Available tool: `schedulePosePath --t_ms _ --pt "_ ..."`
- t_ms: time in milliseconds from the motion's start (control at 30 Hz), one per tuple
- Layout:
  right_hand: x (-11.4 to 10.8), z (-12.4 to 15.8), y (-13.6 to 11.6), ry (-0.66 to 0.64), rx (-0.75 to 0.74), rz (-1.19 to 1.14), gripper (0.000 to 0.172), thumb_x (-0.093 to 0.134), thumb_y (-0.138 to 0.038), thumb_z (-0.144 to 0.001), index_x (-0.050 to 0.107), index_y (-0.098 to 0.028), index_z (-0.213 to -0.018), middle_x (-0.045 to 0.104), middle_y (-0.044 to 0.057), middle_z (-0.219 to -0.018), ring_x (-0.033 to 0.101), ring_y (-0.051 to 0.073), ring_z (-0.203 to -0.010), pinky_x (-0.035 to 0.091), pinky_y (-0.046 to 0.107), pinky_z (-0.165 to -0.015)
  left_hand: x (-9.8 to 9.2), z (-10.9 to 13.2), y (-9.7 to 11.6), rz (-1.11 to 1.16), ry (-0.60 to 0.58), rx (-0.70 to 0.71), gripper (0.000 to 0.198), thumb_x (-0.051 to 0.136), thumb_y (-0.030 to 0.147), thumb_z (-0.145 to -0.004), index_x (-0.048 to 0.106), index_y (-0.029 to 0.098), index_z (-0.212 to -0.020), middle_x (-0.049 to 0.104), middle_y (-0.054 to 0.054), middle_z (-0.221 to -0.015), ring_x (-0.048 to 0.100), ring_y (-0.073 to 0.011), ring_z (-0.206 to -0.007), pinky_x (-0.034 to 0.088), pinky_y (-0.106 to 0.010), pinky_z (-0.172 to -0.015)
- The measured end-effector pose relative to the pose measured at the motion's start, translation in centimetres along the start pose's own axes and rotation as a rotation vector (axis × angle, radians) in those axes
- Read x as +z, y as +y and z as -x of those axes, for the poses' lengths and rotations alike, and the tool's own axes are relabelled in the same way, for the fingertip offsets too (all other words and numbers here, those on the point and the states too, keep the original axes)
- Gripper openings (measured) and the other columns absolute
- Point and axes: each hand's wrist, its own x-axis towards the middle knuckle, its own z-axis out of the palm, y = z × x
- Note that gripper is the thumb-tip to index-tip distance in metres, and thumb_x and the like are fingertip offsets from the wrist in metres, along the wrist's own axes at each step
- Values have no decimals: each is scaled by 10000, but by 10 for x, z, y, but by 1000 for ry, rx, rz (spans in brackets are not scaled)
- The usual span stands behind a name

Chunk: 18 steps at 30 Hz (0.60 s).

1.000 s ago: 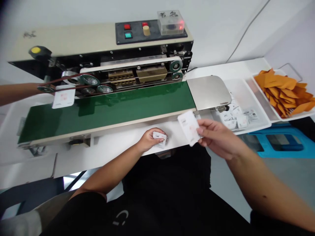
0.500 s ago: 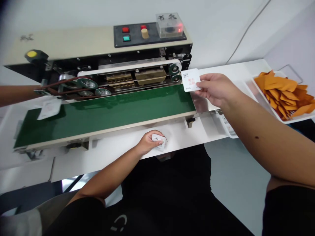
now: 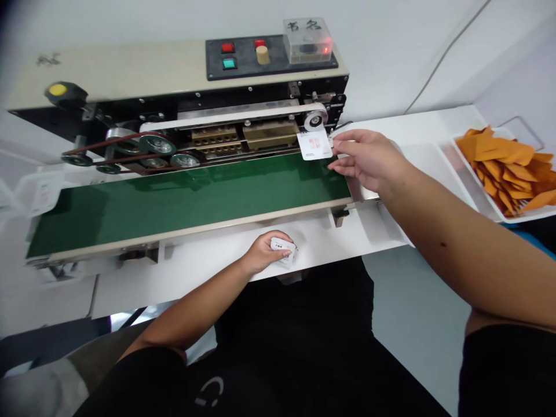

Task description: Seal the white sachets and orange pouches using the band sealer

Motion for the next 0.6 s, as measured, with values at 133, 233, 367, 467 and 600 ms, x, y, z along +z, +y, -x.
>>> schedulePosePath --t_ms 133,233,367,467,600 --pt "0 55 19 133 -220 77 219 767 -241 -936 698 -210 -1141 734 65 -1003 734 146 -693 599 233 -533 2 0 3 32 6 -12 563 1035 453 -632 757 160 -1025 717 -31 -842 659 -141 -715 533 -259 -678" --pt "5 116 54 91 -346 114 187 826 -303 -900 748 -221 -1049 732 48 -872 721 175 -669 613 282 -545 5 0 4 65 10 -47 573 1001 509 -673 735 162 -1043 729 -37 -850 677 -154 -712 550 -274 -678" --pt "22 171 118 -186 -133 108 174 814 -400 -914 778 -239 -969 708 37 -741 684 184 -620 585 299 -522 6 -2 2 108 44 -50 534 951 520 -721 730 163 -1051 741 -35 -865 675 -148 -681 527 -257 -652" --pt "41 179 160 -155 97 7 240 780 -427 -915 735 -192 -907 666 24 -692 634 138 -597 521 236 -515 6 -3 1 172 70 -41 484 925 484 -731 754 155 -1043 746 -34 -846 667 -146 -661 500 -246 -631" --pt "62 174 188 -158 259 -103 334 854 -393 -805 743 -184 -1041 726 41 -910 690 138 -695 546 222 -561 5 -3 3 240 96 -4 469 889 500 -770 796 138 -1051 788 -81 -911 707 -185 -723 512 -271 -656"
